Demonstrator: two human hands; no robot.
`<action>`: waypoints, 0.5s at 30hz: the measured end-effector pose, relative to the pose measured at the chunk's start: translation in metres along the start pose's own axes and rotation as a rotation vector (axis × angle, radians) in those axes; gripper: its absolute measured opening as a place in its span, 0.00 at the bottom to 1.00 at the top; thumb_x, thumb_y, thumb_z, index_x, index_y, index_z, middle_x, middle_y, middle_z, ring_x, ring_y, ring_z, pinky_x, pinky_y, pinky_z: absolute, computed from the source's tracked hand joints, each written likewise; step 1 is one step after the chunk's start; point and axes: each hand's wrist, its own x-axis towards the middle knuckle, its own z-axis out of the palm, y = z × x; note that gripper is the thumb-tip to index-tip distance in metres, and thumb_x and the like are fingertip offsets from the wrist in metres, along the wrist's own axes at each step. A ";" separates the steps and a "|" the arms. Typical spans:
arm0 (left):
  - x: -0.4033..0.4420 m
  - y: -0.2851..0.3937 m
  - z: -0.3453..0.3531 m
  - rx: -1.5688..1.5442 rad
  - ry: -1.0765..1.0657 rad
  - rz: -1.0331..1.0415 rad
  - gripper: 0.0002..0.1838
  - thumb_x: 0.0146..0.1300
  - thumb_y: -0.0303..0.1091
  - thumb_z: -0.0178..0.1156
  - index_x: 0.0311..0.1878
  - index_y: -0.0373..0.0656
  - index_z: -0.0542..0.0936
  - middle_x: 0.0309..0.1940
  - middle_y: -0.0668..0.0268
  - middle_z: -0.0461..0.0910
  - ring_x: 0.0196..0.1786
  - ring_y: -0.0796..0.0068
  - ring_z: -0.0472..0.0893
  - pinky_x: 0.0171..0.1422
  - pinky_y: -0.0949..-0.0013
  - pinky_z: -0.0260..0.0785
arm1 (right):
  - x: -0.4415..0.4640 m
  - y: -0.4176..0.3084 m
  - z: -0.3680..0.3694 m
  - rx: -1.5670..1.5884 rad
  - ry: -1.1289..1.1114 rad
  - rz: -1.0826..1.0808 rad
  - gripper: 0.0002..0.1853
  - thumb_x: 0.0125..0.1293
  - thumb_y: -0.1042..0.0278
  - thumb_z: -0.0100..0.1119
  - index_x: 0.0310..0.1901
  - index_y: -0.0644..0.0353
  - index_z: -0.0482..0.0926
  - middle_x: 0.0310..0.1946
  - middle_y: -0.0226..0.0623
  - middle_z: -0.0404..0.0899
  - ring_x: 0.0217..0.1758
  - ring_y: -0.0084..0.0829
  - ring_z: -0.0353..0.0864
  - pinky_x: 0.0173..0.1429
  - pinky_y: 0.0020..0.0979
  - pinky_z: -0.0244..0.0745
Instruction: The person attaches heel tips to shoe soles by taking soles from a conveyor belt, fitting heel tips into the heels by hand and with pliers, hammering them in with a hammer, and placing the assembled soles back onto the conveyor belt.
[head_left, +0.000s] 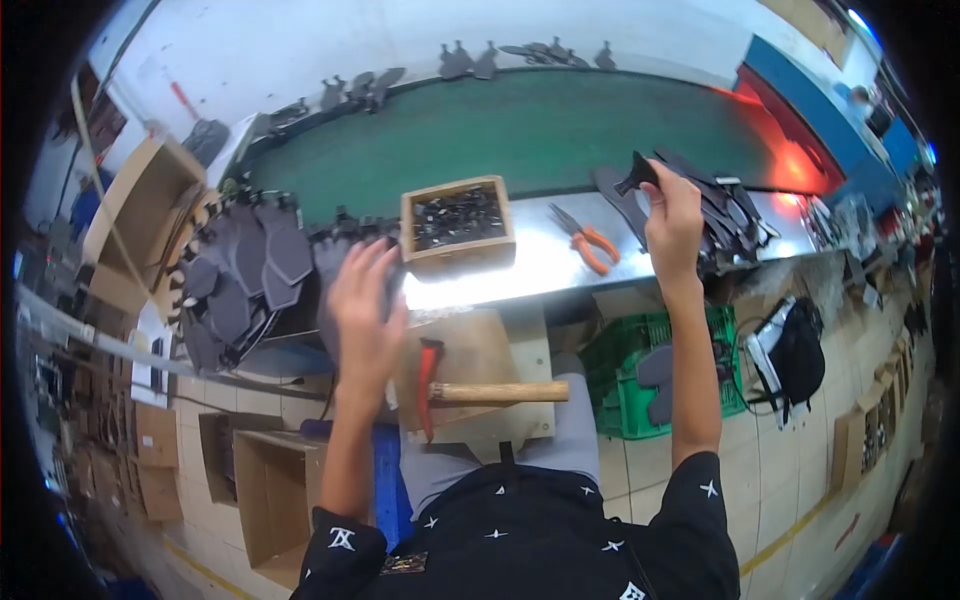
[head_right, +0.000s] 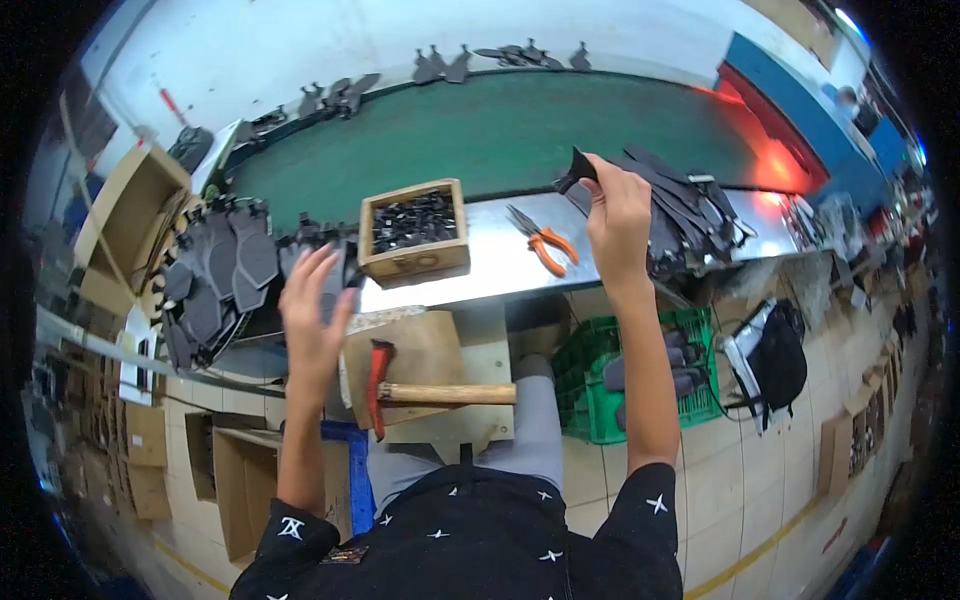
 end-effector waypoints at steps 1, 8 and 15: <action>0.006 0.016 -0.003 -0.136 -0.018 0.009 0.37 0.57 0.31 0.72 0.70 0.39 0.70 0.71 0.54 0.70 0.78 0.51 0.63 0.82 0.53 0.49 | 0.012 -0.040 -0.013 0.268 -0.092 0.139 0.14 0.67 0.80 0.58 0.53 0.60 0.82 0.44 0.39 0.87 0.47 0.36 0.86 0.60 0.36 0.74; -0.019 0.035 -0.052 -0.693 -0.165 0.051 0.13 0.55 0.19 0.70 0.46 0.34 0.83 0.34 0.63 0.85 0.38 0.74 0.87 0.48 0.72 0.78 | -0.012 -0.166 -0.019 1.017 -0.516 -0.149 0.26 0.64 0.67 0.70 0.62 0.64 0.75 0.60 0.49 0.78 0.59 0.42 0.82 0.58 0.38 0.79; -0.081 0.047 -0.086 -1.249 -0.062 -0.521 0.49 0.56 0.31 0.78 0.72 0.36 0.54 0.57 0.51 0.77 0.49 0.66 0.85 0.55 0.65 0.80 | -0.201 -0.145 -0.040 0.200 -1.071 0.154 0.39 0.54 0.67 0.71 0.69 0.54 0.65 0.36 0.55 0.84 0.37 0.52 0.86 0.40 0.48 0.81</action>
